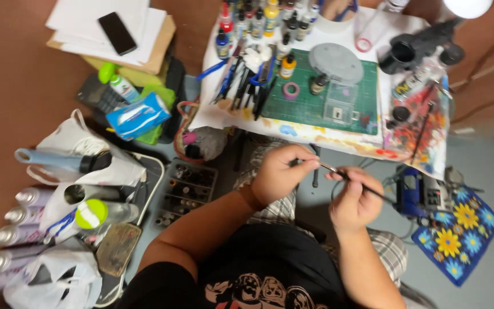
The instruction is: Preparing paint by shaking and opening a bottle, then using a brush at a hobbyist workstation
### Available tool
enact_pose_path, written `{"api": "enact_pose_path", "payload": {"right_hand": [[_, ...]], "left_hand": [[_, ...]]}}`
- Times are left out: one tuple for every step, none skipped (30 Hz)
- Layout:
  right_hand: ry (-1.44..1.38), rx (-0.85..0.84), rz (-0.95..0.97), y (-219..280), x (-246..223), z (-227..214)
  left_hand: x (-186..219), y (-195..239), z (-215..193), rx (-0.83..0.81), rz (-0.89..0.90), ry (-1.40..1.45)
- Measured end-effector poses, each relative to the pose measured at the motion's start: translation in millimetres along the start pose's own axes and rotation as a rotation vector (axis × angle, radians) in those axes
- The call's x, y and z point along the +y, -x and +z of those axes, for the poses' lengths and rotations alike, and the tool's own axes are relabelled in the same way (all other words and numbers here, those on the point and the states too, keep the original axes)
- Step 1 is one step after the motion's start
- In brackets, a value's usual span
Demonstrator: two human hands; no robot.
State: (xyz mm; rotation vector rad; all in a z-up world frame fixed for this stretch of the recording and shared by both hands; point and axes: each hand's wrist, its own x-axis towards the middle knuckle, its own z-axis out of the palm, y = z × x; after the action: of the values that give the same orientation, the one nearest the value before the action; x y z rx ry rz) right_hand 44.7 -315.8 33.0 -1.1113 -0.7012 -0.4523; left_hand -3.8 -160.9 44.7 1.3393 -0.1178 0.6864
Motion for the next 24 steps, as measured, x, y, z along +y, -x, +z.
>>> {"api": "enact_pose_path", "payload": {"right_hand": [[0.1,-0.065,-0.169,3,-1,-3],[0.085,-0.08,-0.163,6,2,-6],[0.057,-0.07,-0.136,8,5,-9],[0.036,-0.054,-0.112,12,6,-14],[0.029,-0.063,-0.11,11,9,-15],[-0.05,-0.016,0.071,11,11,-17],[-0.128,0.032,0.251,11,13,-21],[-0.125,0.035,0.252,9,11,-16],[-0.319,0.1,0.491,6,8,-11],[-0.517,0.171,0.727,4,6,-6],[-0.516,0.174,0.726,7,10,-9],[-0.565,0.187,0.819,8,16,-13],[-0.613,0.199,0.913,8,22,-16],[-0.613,0.196,0.909,7,21,-14],[-0.619,0.191,0.881,6,21,-13],[-0.622,0.194,0.857,8,18,-14],[-0.618,0.199,0.86,2,20,-12],[-0.625,0.225,0.92,-2,19,-12],[-0.633,0.252,0.979,-6,18,-13],[-0.626,0.263,0.972,-6,18,-13],[-0.639,0.287,0.998,-7,18,-12],[-0.662,0.293,1.023,-12,22,-7],[-0.665,0.288,1.015,-13,21,-5],[-0.638,0.293,1.007,-13,18,-3]], "left_hand": [[2,-1,3,0.02,0.116,-0.035],[3,0,3,0.039,0.12,-0.044],[3,1,3,0.037,0.078,-0.034],[3,2,5,0.026,0.035,-0.018],[-4,4,2,0.037,0.039,-0.021],[-11,6,2,0.014,-0.015,0.005],[-19,8,3,-0.009,-0.068,0.032],[-20,7,1,-0.011,-0.071,0.034],[-21,6,-1,-0.028,-0.108,0.064],[-22,5,-3,-0.045,-0.142,0.093],[-19,0,-9,-0.048,-0.144,0.094],[-17,-7,-14,-0.086,-0.157,0.045],[-14,-14,-19,-0.124,-0.171,-0.004],[-9,-34,-37,-0.124,-0.167,-0.002],[-4,-55,-54,-0.132,-0.032,-0.212],[0,-73,-72,-0.14,0.096,-0.418],[1,-98,-89,-0.143,0.091,-0.415],[1,-122,-104,-0.075,0.389,-0.764],[1,-146,-119,-0.006,0.694,-1.106],[-9,-163,-128,-0.015,0.695,-1.094],[-17,-180,-136,-0.148,0.516,-1.348],[-22,-200,-149,-0.273,0.33,-1.602],[-24,-211,-149,-0.268,0.339,-1.604],[-27,-218,-149,-0.394,0.273,-1.632]]}}
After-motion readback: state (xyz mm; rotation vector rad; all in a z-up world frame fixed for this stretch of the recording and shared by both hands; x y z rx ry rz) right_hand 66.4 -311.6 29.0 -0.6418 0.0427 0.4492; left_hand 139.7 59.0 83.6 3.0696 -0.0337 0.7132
